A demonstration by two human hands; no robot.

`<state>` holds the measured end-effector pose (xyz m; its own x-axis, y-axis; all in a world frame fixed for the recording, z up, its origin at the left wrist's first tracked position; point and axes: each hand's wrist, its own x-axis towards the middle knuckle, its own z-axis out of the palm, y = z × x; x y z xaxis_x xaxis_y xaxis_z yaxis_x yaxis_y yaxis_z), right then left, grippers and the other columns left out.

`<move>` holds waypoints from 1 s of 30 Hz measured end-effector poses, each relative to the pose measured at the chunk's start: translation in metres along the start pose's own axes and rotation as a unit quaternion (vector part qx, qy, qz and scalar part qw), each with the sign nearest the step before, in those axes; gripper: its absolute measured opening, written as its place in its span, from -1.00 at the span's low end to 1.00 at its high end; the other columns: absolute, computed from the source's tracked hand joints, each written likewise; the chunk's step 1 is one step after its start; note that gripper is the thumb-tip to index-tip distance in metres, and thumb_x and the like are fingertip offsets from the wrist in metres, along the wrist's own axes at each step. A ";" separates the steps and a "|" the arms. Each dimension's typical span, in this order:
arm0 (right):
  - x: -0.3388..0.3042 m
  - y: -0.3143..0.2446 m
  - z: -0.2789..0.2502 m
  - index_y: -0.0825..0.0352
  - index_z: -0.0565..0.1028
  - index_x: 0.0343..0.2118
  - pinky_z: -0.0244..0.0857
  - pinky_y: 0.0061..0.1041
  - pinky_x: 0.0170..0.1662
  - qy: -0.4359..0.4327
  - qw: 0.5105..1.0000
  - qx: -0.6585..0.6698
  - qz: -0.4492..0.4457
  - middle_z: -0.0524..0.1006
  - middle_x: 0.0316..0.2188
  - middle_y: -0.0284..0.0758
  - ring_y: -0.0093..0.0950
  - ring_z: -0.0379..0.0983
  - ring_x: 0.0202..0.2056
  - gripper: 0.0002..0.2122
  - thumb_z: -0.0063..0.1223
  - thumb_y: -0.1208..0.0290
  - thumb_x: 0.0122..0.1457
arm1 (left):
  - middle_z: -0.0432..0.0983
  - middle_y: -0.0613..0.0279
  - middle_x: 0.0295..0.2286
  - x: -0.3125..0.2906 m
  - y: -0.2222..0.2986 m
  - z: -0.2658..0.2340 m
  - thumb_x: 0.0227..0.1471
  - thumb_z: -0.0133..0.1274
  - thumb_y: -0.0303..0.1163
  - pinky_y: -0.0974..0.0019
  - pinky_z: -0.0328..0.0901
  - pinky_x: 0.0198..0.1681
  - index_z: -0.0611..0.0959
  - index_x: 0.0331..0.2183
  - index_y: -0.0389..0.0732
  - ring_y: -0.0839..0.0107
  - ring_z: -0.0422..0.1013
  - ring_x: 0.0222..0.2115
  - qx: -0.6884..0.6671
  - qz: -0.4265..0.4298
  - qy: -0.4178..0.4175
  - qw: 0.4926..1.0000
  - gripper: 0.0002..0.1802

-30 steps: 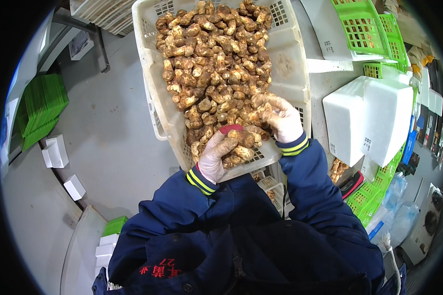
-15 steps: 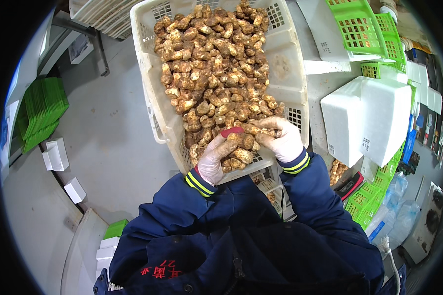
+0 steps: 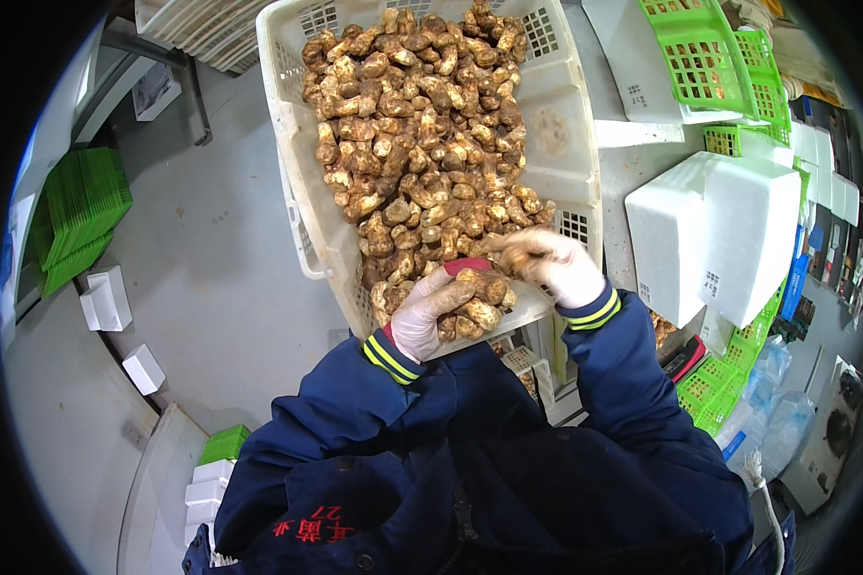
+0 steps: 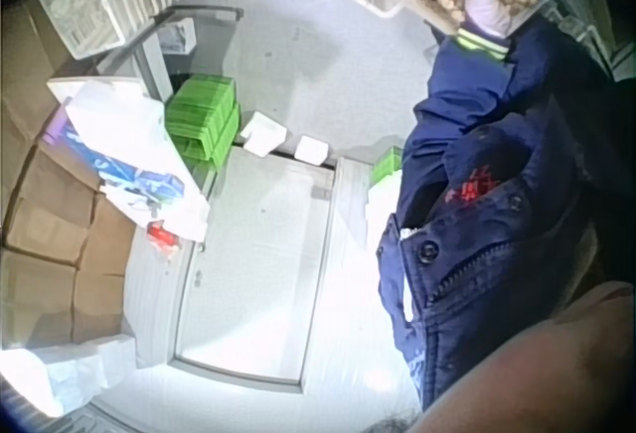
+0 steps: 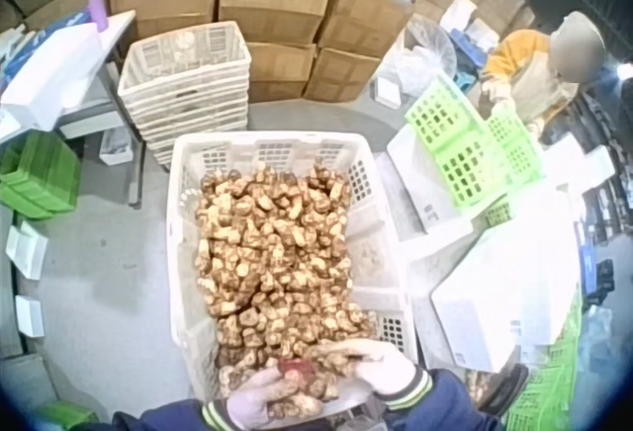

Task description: The person sorts and weights ginger-like tubers by hand, moving them between large white crates and smaller green bins while using a digital scale.

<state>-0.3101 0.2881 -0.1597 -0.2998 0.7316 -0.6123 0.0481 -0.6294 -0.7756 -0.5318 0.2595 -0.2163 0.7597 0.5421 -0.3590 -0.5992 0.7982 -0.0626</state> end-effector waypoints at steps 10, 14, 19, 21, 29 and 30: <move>0.009 0.018 0.002 0.54 0.43 -0.08 0.36 -0.32 0.02 0.075 0.965 0.249 -0.041 0.52 -0.14 -0.12 -0.32 0.49 -0.12 -0.71 -0.07 0.43 0.23 | 0.46 0.01 -0.10 -0.002 0.000 0.002 0.09 0.03 -0.45 0.23 0.37 -0.04 0.37 0.04 -0.37 0.23 0.43 -0.09 -0.031 -0.011 0.016 0.999 -0.53; 0.018 0.020 -0.007 0.54 0.43 -0.07 0.36 -0.34 0.00 0.076 0.965 0.247 -0.044 0.53 -0.17 -0.13 -0.35 0.49 -0.13 -0.69 -0.03 0.42 0.21 | 0.45 -0.01 -0.10 -0.001 -0.001 0.004 0.09 0.04 -0.43 0.23 0.37 -0.05 0.38 0.02 -0.37 0.20 0.43 -0.09 -0.025 0.004 0.016 1.000 -0.53; 0.079 0.010 -0.012 0.41 0.48 -0.18 0.38 -0.55 -0.14 0.209 0.964 -0.047 -0.157 0.53 -0.18 -0.23 -0.49 0.48 -0.20 -0.74 0.15 0.47 0.04 | 0.45 -0.04 -0.10 0.000 0.000 0.005 0.08 0.04 -0.44 0.25 0.37 -0.06 0.38 0.02 -0.38 0.21 0.44 -0.11 -0.030 0.024 -0.002 0.999 -0.54; 0.111 -0.004 -0.007 0.27 0.48 -0.08 0.36 -0.48 -0.09 0.321 0.871 -0.348 -0.130 0.57 -0.21 -0.22 -0.43 0.52 -0.19 -0.62 0.17 0.30 0.00 | 0.45 -0.04 -0.10 -0.002 0.003 0.007 0.08 0.04 -0.44 0.25 0.37 -0.05 0.38 0.01 -0.38 0.22 0.44 -0.11 -0.026 0.040 -0.012 0.999 -0.54; 0.129 -0.002 -0.023 0.44 0.44 -0.03 0.35 -0.59 -0.09 0.290 0.936 -0.168 -0.108 0.58 -0.25 -0.23 -0.52 0.50 -0.20 -0.65 0.05 0.45 0.11 | 0.46 0.01 -0.12 -0.005 0.001 -0.001 0.08 0.03 -0.46 0.22 0.37 -0.03 0.37 0.04 -0.36 0.25 0.44 -0.11 -0.016 0.029 -0.005 0.999 -0.52; 0.110 -0.014 -0.030 0.50 0.41 -0.03 0.34 -0.63 -0.08 0.268 0.954 -0.089 -0.105 0.57 -0.22 -0.24 -0.56 0.49 -0.21 -0.66 0.02 0.50 0.13 | 0.46 0.01 -0.12 -0.005 0.000 0.000 0.08 0.02 -0.46 0.23 0.37 -0.04 0.37 0.04 -0.35 0.25 0.44 -0.12 -0.003 0.030 -0.002 1.000 -0.53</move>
<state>-0.3152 0.3850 -0.2211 0.2065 0.8956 -0.3941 0.2166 -0.4346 -0.8742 -0.5355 0.2566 -0.2140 0.7235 0.5897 -0.3589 -0.6449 0.7628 -0.0468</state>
